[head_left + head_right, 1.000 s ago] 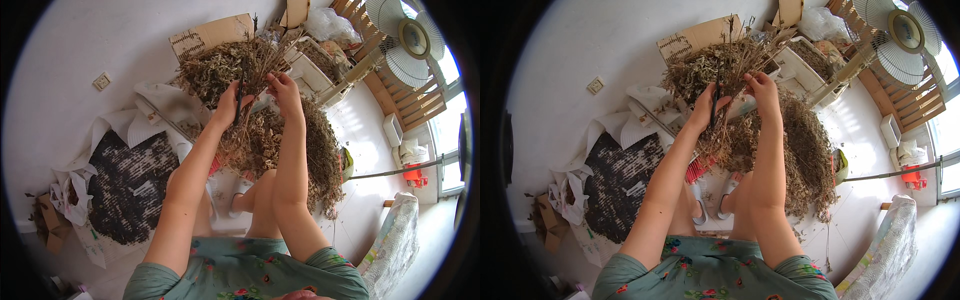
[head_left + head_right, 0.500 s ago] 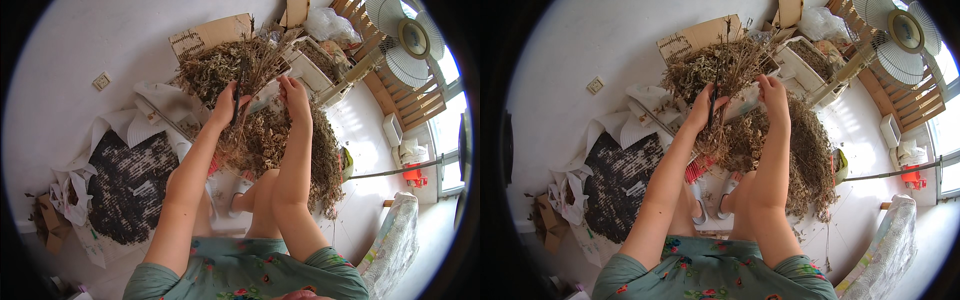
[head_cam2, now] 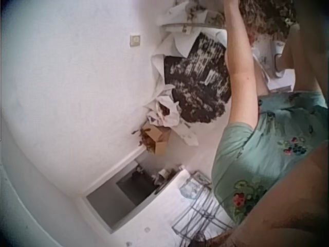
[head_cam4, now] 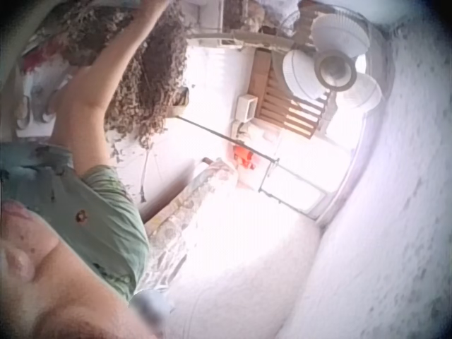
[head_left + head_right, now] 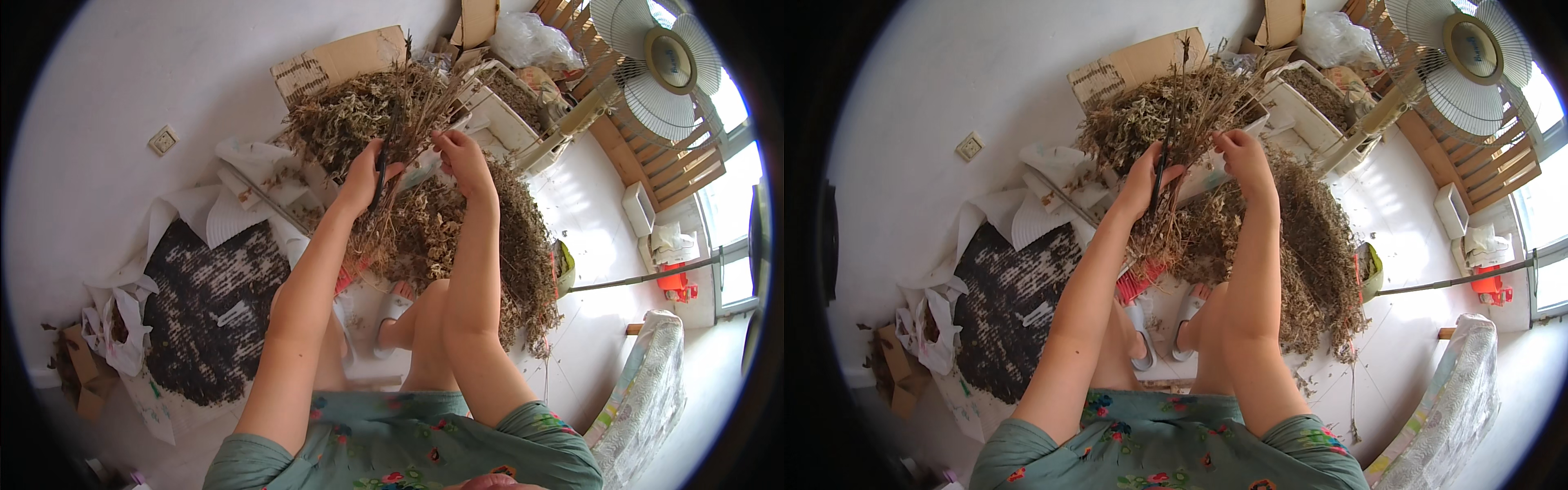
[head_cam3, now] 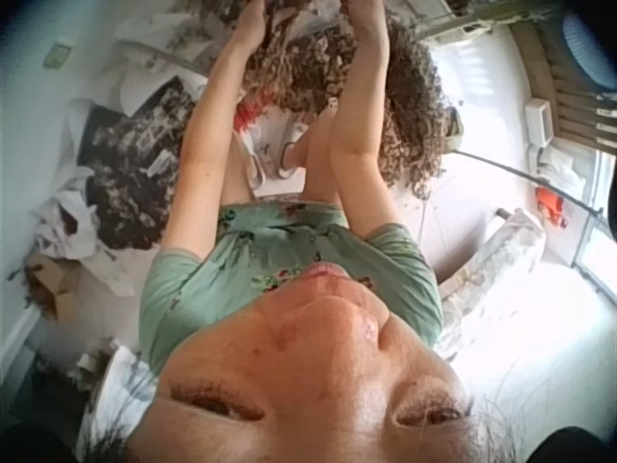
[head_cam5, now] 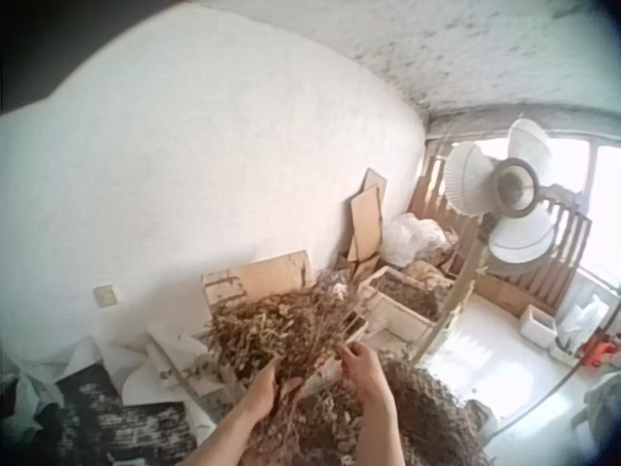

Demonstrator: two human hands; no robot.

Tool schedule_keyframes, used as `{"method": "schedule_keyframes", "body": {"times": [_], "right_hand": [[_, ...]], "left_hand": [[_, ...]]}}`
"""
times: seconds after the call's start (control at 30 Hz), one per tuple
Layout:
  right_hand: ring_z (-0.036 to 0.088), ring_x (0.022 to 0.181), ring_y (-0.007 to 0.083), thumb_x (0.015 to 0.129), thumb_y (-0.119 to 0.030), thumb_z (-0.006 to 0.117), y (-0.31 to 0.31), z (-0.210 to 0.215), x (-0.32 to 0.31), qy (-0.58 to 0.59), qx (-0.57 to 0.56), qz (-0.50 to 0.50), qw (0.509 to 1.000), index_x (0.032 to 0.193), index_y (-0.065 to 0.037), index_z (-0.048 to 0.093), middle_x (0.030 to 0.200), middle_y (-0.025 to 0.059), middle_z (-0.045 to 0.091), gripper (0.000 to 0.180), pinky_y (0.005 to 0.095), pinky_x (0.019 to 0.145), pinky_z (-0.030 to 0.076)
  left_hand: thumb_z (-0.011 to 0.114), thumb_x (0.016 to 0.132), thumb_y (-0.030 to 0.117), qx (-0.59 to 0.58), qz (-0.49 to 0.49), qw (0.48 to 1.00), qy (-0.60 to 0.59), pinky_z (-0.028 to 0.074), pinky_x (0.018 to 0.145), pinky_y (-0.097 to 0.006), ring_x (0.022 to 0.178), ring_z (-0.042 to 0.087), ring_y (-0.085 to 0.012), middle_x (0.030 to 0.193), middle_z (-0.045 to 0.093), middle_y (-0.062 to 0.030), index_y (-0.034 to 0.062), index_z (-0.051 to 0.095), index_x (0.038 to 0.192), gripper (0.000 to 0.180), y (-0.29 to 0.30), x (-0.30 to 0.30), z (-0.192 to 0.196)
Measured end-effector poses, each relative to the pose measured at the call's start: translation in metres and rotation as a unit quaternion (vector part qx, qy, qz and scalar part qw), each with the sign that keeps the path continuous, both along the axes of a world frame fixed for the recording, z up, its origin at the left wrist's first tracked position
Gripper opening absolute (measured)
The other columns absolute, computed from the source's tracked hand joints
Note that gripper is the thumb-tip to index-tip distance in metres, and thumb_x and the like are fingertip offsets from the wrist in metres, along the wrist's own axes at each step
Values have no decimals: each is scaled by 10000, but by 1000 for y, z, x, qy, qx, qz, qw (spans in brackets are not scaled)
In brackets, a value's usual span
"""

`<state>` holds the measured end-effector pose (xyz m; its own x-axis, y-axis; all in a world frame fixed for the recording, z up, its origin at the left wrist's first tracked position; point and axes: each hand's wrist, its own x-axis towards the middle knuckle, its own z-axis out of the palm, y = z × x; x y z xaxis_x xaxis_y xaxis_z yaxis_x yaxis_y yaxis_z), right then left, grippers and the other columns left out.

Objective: The person sits on the floor and uses scissors to trim dried plant stems. They repeatedly pick up stems, cut them into smaller pieces, and place the cut pieces into a nearby container.

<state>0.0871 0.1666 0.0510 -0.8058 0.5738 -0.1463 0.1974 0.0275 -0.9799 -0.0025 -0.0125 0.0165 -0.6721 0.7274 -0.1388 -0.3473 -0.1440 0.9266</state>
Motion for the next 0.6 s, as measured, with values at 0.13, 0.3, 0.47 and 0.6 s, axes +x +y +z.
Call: {"method": "schedule_keyframes", "body": {"times": [0.13,0.3,0.47,0.6], "right_hand": [[382,585,58,958,-278,597,14,-6,0,158,-130,-160,966,958,-6,575,814,20,549,273,229,503,342],[364,550,56,943,-292,622,28,-2,2,324,-157,-207,910,1053,4,521,846,46,574,331,236,475,329],[324,520,55,885,-271,704,41,1,13,273,-73,-278,918,1061,-9,546,743,-18,467,353,230,454,284],[369,520,69,915,-229,645,46,-1,20,211,17,-331,920,999,-32,597,701,-19,471,220,234,457,318]], "left_hand": [[306,1030,402,-5,-40,999,-8,425,1041,-383,1184,562,-255,1438,329,-229,-85,167,1451,658,-4,-3,0],[302,1036,396,-45,-11,999,-22,435,910,-320,1067,630,-186,991,557,-111,-67,439,1257,531,-4,6,8],[352,1007,468,-97,-116,983,108,439,986,-357,1112,608,-229,1198,518,-185,-96,300,1407,693,-8,-2,3],[386,1012,395,-89,-85,990,61,453,890,-339,952,595,-195,982,523,-111,-64,395,1277,530,-7,8,10]]}}
